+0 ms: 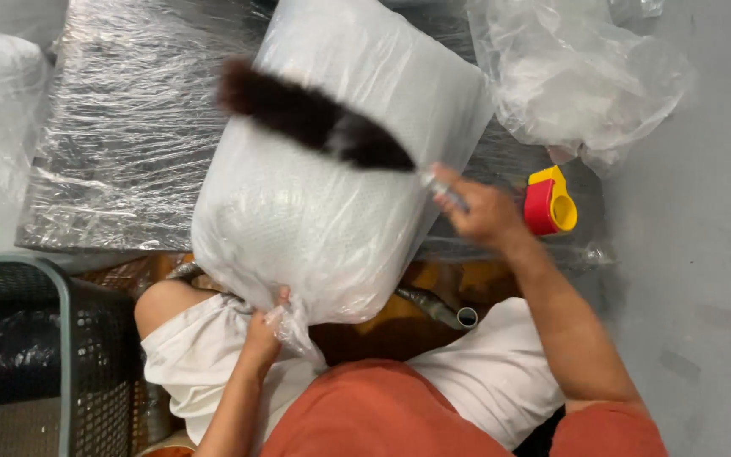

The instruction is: The person sits on the floor and uses a feather duster to wipe the surface of a black plastic-wrapped package, then places it in a basket. The person then dusts a white bubble-wrapped package, turning it over to clean multiple sides, and finally ties the plastic bag closed.

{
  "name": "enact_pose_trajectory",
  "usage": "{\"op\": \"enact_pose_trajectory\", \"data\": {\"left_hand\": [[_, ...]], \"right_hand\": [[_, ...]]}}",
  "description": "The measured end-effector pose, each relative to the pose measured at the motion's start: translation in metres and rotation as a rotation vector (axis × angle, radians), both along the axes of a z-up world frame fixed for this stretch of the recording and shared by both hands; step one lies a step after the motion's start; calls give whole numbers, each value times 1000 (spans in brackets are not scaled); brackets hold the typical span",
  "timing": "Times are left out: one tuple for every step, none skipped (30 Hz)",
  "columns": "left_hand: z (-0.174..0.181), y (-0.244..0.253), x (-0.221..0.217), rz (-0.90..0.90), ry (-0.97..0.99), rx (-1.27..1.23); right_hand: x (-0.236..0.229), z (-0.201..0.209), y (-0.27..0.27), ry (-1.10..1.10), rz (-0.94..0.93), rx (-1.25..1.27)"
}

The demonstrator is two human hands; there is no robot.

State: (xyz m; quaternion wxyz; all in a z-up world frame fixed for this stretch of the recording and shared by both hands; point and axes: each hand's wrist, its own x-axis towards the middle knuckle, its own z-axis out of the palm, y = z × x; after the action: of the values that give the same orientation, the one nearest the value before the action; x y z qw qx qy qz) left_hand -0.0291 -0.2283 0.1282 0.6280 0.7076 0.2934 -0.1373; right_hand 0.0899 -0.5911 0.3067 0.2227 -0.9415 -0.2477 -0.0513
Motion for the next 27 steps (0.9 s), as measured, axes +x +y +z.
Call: {"op": "enact_pose_trajectory", "data": {"left_hand": [[-3,2,-2,-12,-15,-47],[-6,1,-4,-20,-28,-100],[-14,3,-6,-8,-33,-103],[-22,3,-6,-23,-49,-127],[-30,3,-6,-37,-66,-151],[-13,4,-5,-30,-67,-157],[4,5,-4,-52,-52,-164],[21,5,-5,-80,-30,-169],[26,5,-2,-79,-23,-174],[31,6,-1,-68,-49,-182],[36,8,0,-58,-75,-191],[42,8,0,-61,-74,-187],[48,8,0,-63,-68,-206],[54,7,-1,-64,-59,-227],[54,5,-3,-66,-54,-225],[53,2,-4,-47,-59,-254],[53,-1,-4,-27,-65,-282],[43,-6,-5,-25,-65,-284],[34,-11,-5,-46,-63,-314],[25,-16,-5,-68,-64,-341],[22,-25,-5,-67,-66,-341],[20,-32,-5,-70,-84,-374],[17,-39,-5,-72,-102,-407],[20,-41,0,-75,-99,-406],[22,-42,5,-89,-72,-410],[25,-45,9,-102,-44,-416],[38,-52,21,-104,-42,-417]], "right_hand": [[18,-5,-24,83,-310,-71],[37,-8,-48,165,-618,-145],[40,-30,-67,159,-606,-148],[44,-51,-88,84,-714,-81],[50,-72,-109,8,-820,-13],[45,-95,-117,6,-813,-19],[41,-119,-126,112,-867,59],[31,-144,-137,227,-926,136],[27,-154,-136,232,-926,128],[19,-166,-133,268,-948,117],[10,-178,-131,304,-971,107],[2,-171,-118,307,-974,110],[-6,-163,-104,124,-949,-97],[-15,-155,-91,-57,-910,-305],[-28,-136,-64,-51,-912,-306],[-38,-115,-39,123,-839,-2],[-48,-95,-13,293,-749,299],[-60,-100,7,292,-747,297],[-73,-104,27,634,-770,598],[-86,-109,47,977,-765,900],[-86,-117,54,976,-762,900],[-86,-125,63,885,-675,921],[-87,-134,72,793,-588,939],[-81,-137,70,794,-592,941],[-75,-140,67,715,-572,980],[-69,-143,63,636,-552,1015],[-58,-132,60,636,-556,1015]]}}
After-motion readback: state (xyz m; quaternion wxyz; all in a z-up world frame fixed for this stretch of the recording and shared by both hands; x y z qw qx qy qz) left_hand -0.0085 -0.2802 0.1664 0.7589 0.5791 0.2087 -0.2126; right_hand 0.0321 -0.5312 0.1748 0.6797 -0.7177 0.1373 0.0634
